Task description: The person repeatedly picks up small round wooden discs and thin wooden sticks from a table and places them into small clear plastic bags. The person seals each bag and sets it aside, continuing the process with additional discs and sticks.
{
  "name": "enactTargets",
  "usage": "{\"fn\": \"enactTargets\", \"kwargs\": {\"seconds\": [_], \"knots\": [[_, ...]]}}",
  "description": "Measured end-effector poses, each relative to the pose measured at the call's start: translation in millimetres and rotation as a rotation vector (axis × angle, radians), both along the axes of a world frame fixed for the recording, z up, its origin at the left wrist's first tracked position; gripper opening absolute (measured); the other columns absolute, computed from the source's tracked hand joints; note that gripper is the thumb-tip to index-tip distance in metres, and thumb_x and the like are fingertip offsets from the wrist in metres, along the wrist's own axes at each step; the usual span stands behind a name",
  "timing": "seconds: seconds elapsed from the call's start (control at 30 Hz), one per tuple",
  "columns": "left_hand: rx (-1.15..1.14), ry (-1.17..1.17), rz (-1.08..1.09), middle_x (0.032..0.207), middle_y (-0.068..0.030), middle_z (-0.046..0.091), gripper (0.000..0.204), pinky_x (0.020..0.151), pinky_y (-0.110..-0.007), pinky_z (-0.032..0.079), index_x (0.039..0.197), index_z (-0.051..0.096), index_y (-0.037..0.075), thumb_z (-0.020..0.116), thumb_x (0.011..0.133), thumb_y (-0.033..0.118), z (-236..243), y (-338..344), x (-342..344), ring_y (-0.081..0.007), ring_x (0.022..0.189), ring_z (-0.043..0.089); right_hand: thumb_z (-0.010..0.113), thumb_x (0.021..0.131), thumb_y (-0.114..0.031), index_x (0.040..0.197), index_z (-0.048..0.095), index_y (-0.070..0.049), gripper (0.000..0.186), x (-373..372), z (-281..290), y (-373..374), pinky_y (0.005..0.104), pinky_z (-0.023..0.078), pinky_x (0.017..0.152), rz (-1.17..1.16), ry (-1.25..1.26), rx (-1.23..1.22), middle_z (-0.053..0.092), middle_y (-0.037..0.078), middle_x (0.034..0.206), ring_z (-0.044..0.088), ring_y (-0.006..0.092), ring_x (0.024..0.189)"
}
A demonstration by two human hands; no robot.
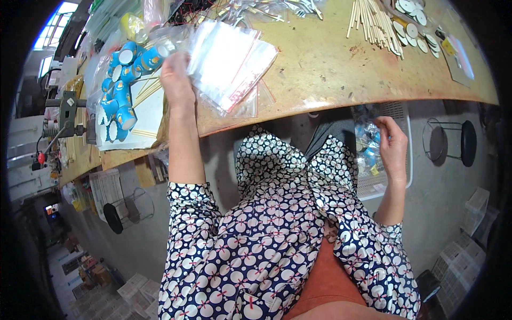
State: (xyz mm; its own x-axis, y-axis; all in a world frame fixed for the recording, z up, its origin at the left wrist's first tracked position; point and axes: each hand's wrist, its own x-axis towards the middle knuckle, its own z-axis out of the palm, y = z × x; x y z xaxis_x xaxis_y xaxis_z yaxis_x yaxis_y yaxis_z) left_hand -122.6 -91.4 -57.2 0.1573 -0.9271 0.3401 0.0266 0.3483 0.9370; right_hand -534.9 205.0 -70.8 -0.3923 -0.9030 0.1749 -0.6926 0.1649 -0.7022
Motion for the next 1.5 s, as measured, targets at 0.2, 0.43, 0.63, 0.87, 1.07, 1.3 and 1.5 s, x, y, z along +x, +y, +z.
{"fn": "enactTargets", "kwargs": {"seconds": [0.2, 0.43, 0.63, 0.87, 1.07, 1.3, 1.5], "knots": [[-0.054, -0.136, -0.023, 0.085, -0.0002, 0.067, 0.012, 0.071, -0.026, 0.050, 0.096, 0.070, 0.004, 0.067, 0.099, 0.015, 5, 11, 0, -0.0099, 0.078, 0.061, 0.062, 0.098, 0.001, 0.103, 0.071, 0.001, 0.011, 62, 29, -19, 0.0262, 0.057, 0.074, 0.185, -0.385, -0.072, 0.076, 0.009, 0.090, 0.075, 0.0133, 0.085], [0.110, -0.413, -0.301, 0.081, 0.0026, 0.065, 0.019, 0.068, -0.025, 0.047, 0.097, 0.068, 0.001, 0.064, 0.102, 0.019, -2, 16, -16, -0.0052, 0.076, 0.056, 0.070, 0.095, -0.022, 0.128, 0.065, -0.007, 0.037, 127, 69, -96, 0.0460, 0.046, 0.108, 0.550, 0.277, -0.471, 0.068, 0.012, 0.127, 0.061, 0.0326, 0.125], [0.025, -0.091, -0.258, 0.088, 0.0035, 0.064, 0.015, 0.073, -0.024, 0.048, 0.102, 0.066, 0.004, 0.060, 0.105, 0.018, 20, 36, -31, -0.0056, 0.080, 0.056, 0.051, 0.103, -0.049, 0.145, 0.055, -0.010, 0.057, 160, 37, -201, 0.0515, 0.022, 0.125, 0.618, 0.552, -0.272, 0.053, 0.009, 0.152, 0.040, 0.0308, 0.148], [-0.457, -0.348, 0.212, 0.097, -0.0008, 0.067, 0.011, 0.078, -0.030, 0.049, 0.098, 0.066, 0.006, 0.073, 0.090, 0.005, 63, 105, -23, -0.0130, 0.084, 0.061, 0.063, 0.098, -0.043, 0.137, 0.062, -0.010, 0.051, 151, 25, -201, 0.0517, 0.024, 0.123, 0.587, 0.402, -0.408, 0.058, 0.008, 0.147, 0.044, 0.0330, 0.144], [-0.707, -0.916, 0.202, 0.076, -0.0037, 0.065, 0.019, 0.066, -0.036, 0.046, 0.081, 0.066, 0.010, 0.083, 0.078, 0.004, 62, 136, -57, -0.0231, 0.067, 0.060, 0.072, 0.098, -0.023, 0.115, 0.068, 0.004, 0.032, 150, 72, -119, 0.0237, 0.056, 0.072, 0.586, -0.914, -0.126, 0.072, 0.009, 0.102, 0.068, 0.0089, 0.086], [-0.631, -0.883, 0.067, 0.073, -0.0039, 0.062, 0.020, 0.063, -0.037, 0.045, 0.080, 0.064, 0.009, 0.083, 0.079, 0.005, 41, 145, -75, -0.0229, 0.066, 0.059, 0.065, 0.103, -0.019, 0.103, 0.070, 0.000, 0.020, 133, 65, -91, 0.0192, 0.049, 0.048, 0.507, -0.918, 0.174, 0.075, 0.008, 0.086, 0.067, 0.0086, 0.060], [-0.571, -0.853, -0.017, 0.078, -0.0071, 0.064, 0.014, 0.066, -0.036, 0.047, 0.085, 0.066, 0.006, 0.079, 0.082, 0.003, 34, 144, -80, -0.0235, 0.066, 0.059, 0.065, 0.103, -0.017, 0.103, 0.072, 0.000, 0.019, 127, 57, -83, 0.0183, 0.048, 0.046, 0.644, -1.014, 0.212, 0.076, 0.008, 0.085, 0.068, 0.0083, 0.060]]}}
